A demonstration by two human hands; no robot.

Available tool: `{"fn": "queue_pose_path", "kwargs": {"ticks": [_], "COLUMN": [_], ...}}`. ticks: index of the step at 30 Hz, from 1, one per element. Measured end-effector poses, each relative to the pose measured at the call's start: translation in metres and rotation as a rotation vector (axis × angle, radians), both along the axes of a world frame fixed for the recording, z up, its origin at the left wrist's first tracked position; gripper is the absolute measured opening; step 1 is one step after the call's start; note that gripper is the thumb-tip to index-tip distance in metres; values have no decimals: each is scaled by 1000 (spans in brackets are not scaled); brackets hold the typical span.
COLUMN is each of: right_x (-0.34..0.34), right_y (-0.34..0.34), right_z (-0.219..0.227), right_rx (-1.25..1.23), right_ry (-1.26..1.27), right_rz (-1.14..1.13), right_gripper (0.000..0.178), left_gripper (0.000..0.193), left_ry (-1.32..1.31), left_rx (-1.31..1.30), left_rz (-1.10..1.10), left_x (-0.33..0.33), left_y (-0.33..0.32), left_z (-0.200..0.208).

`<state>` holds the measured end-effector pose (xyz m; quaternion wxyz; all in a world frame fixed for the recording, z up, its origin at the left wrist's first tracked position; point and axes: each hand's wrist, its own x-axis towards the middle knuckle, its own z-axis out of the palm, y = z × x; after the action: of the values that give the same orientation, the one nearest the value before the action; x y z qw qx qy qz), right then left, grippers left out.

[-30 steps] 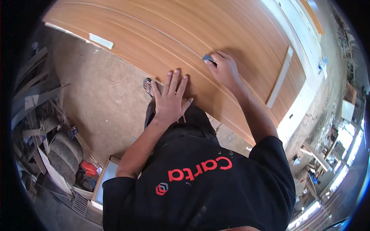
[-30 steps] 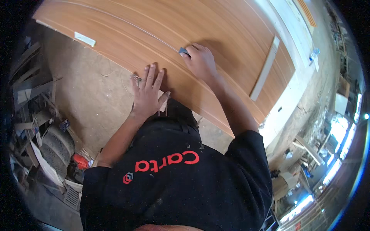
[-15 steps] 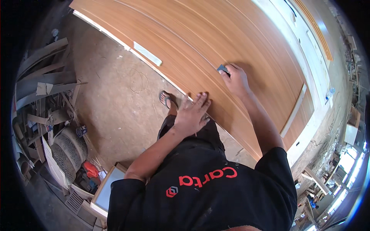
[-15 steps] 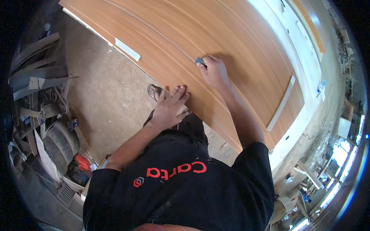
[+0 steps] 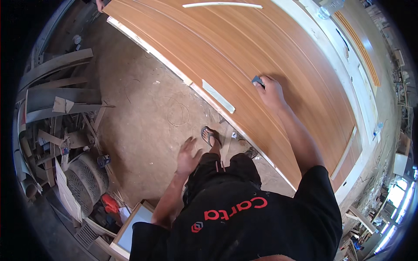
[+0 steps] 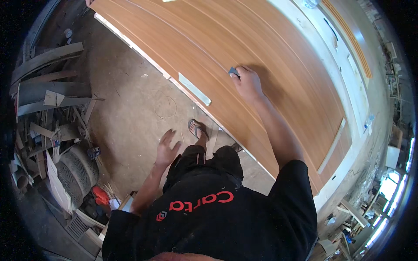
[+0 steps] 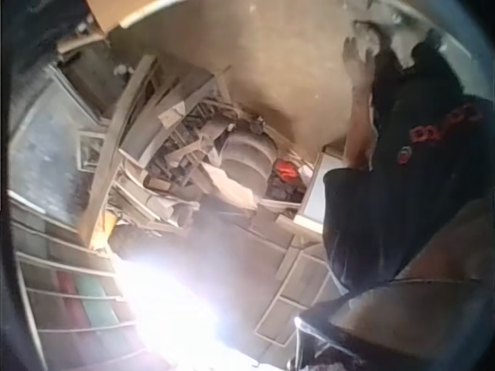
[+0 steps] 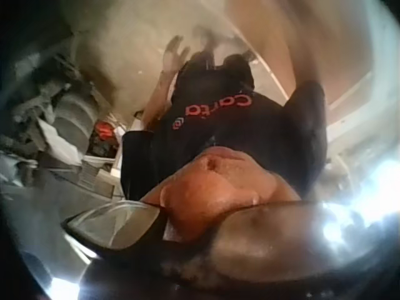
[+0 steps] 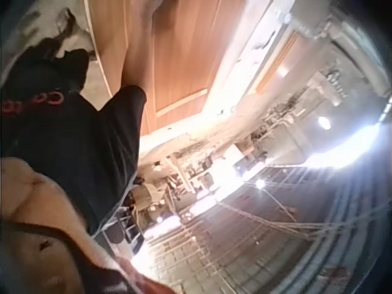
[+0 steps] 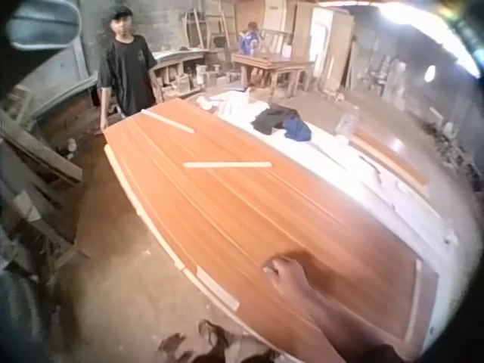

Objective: Assembling, marking, and cleaning wooden panels in a workshop environment.

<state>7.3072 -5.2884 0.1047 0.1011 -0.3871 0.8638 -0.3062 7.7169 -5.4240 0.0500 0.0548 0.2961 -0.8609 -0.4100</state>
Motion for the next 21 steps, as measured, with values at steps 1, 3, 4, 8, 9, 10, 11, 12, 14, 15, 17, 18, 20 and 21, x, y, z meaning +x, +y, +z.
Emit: {"fn": "queue_pose_path", "kwargs": {"ticks": [1, 3, 4, 8, 9, 10, 11, 12, 14, 15, 17, 18, 20, 21], "right_x": [-1, -5, -8, -16, -18, -23, -27, -28, -30, -30, -32, -35, -40, -42], "right_y": [-14, -42, -56, -105, -114, -126, -134, -142, -161, -169, -185, -195, -217, -228], "right_z": [-1, -3, -3, -6, -7, -7, -8, -10, -14, -16, -17, -17, -15, -15], "right_rx": [0, 0, 33, 48, 100, 61, 59, 60, 62, 42, 50, 52, 48, 50], "right_ry": [14, 42, 44, 43, 32, 44, 53, 58, 67, 59, 65, 74, 90, 91], "right_rz": [-5, -11, -48, -13, -44, -14, -9, -3, -20, 4, 3, 4, 10, 18], "right_gripper": [14, 15, 16, 18, 19, 19, 19, 19, 19, 19, 18, 18, 18, 18], "left_gripper": [51, 52, 53, 48, 45, 44, 42, 42, 45, 46, 48, 51, 56, 58], "left_ry": [-53, -225, -423, -584, -713, -680, -692, -696, -805, -727, -716, -659, -597, -595], "left_rx": [80, 166, 206, 280, 369, 412, 494, 494, 540, 548, 546, 555, 533, 501], "left_rz": [75, 299, 392, 670, 702, 806, 909, 913, 953, 953, 990, 961, 827, 721], "left_x": [28, 96, 132, 264, 290, 310, 326, 339, 351, 352, 342, 331, 304, 288], "left_y": [-16, -38, -45, -44, -43, -35, -27, -22, -14, -12, -16, -23, -51, -69], "left_z": [-19, -50, -62, -84, -85, -87, -90, -92, -99, -102, -110, -114, -118, -118]}}
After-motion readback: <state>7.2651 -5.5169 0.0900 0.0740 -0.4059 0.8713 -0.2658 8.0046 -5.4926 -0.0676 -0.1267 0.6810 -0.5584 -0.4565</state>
